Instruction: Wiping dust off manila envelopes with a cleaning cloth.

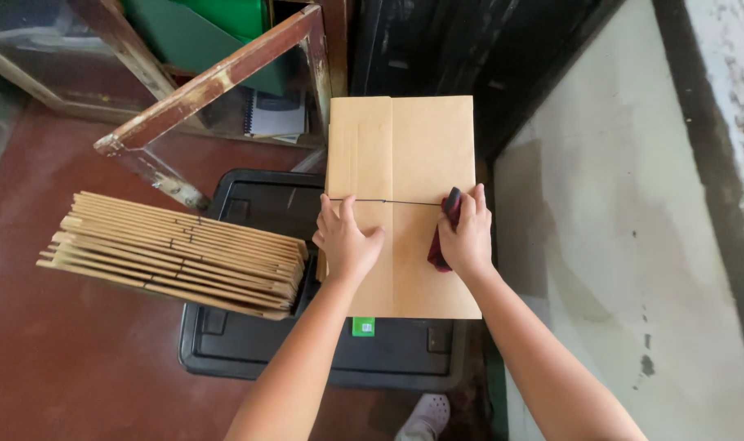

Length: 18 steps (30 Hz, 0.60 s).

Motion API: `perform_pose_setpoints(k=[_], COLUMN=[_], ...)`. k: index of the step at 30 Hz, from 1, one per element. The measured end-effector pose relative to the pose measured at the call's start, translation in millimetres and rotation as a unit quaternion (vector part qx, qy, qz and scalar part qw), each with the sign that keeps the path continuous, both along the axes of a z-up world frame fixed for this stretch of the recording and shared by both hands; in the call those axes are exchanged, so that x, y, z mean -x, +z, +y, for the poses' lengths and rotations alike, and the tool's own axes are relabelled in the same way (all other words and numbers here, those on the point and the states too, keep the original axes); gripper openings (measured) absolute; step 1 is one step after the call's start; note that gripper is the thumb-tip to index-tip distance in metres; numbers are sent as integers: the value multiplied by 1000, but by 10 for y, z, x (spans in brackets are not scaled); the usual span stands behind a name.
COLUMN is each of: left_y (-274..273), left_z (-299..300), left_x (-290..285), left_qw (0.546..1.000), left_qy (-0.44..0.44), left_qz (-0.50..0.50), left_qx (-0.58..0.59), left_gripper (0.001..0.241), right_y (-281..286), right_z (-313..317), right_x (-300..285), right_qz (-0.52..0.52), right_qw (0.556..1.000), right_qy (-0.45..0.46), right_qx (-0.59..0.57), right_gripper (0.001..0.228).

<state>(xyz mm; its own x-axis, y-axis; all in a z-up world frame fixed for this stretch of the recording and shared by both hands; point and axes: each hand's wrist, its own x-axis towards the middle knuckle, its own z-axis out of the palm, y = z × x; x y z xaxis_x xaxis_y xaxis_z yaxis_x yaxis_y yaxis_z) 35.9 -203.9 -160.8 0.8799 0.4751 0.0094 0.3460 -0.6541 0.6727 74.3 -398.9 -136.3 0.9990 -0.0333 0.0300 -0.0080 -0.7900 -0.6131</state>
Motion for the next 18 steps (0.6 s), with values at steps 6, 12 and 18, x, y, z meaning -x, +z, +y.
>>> perform_pose_setpoints(k=[6, 12, 18], left_y=[-329, -720, -1088], left_z=[23, 110, 131], left_x=[-299, -500, -570], left_qw=[999, 993, 991], left_qy=[-7, -3, 18], left_qz=[-15, -15, -13], left_qx=[-44, -117, -133], left_gripper=[82, 87, 90], right_y=[-501, -997, -1297], right_z=[181, 342, 418], right_x=[-263, -442, -474], right_qz=[-10, 17, 29], right_qw=[999, 999, 999], right_qy=[0, -18, -15], right_qx=[32, 36, 36], right_gripper=[66, 71, 73])
